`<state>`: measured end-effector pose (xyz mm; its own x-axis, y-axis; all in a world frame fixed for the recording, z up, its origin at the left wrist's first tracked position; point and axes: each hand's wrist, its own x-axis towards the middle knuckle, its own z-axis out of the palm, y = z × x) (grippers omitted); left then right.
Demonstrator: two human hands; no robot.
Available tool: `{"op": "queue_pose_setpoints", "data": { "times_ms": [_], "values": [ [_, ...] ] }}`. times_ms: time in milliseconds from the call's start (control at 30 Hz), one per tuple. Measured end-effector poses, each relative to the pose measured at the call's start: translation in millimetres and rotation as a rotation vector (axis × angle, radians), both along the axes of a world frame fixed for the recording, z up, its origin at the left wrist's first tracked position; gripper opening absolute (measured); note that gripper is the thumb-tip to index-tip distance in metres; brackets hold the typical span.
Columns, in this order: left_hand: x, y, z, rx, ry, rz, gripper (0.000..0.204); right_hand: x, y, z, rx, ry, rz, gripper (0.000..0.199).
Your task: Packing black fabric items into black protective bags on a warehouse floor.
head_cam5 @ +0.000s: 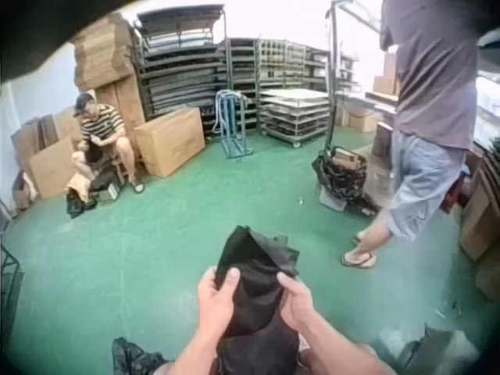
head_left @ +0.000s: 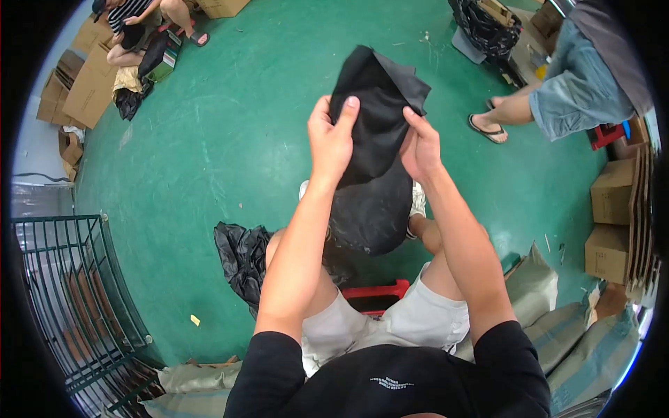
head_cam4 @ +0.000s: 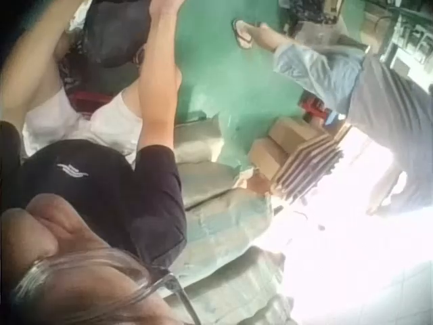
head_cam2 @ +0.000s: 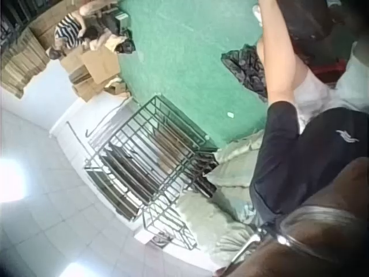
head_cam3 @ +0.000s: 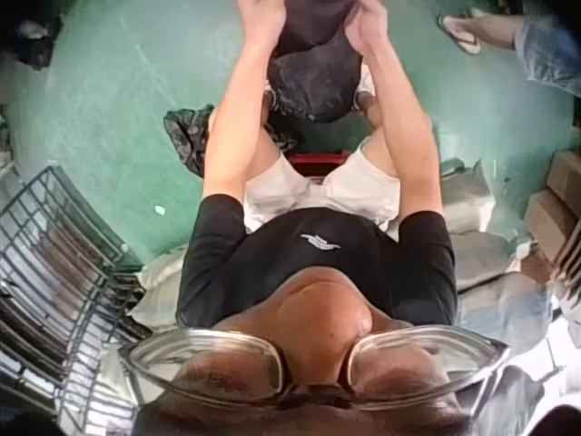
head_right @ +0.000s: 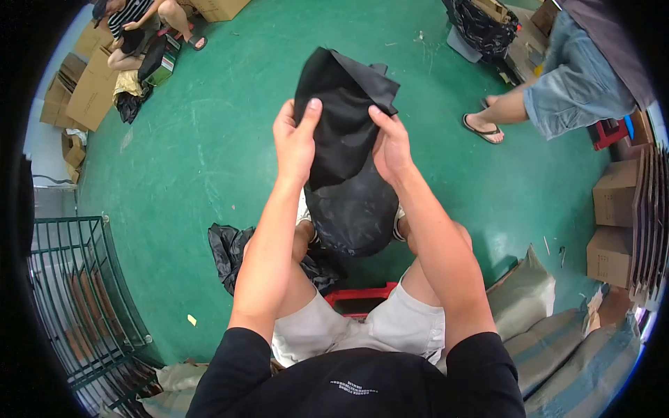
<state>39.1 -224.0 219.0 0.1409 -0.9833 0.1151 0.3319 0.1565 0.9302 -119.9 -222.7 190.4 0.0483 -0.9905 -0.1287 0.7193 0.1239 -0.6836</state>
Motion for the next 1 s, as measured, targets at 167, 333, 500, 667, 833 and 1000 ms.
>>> {"op": "queue_pose_setpoints", "data": {
  "times_ms": [167, 333, 500, 667, 833, 1000],
  "values": [
    [10.6, -7.3, -4.8, -0.057, 0.002, 0.124, 0.024, -16.4, 2.3, -4.6, 0.011, 0.084, -0.095, 0.033],
    [18.9, -9.8, -11.1, -0.055, -0.148, 0.204, 0.020, -24.3, -5.1, -12.0, -0.047, 0.419, -0.256, 0.016],
    [14.8, -4.1, -3.5, -0.219, -0.234, 0.077, 0.018, -29.1, -8.3, -11.1, -0.032, 0.520, -0.328, 0.012],
    [-15.6, 31.2, 2.9, -0.196, -0.576, -0.166, 0.023, -32.8, -10.8, -2.3, 0.073, 0.151, -0.388, 0.018],
    [-51.1, 68.5, 25.8, -0.903, -0.926, -0.328, 0.033, -65.3, 20.6, -21.7, -0.690, 1.668, -0.454, 0.019],
    [-44.3, 68.9, 7.7, -0.620, -0.780, -0.155, 0.024, -51.3, 8.8, -31.3, -0.370, 1.108, -0.599, 0.021]
  ]
}}
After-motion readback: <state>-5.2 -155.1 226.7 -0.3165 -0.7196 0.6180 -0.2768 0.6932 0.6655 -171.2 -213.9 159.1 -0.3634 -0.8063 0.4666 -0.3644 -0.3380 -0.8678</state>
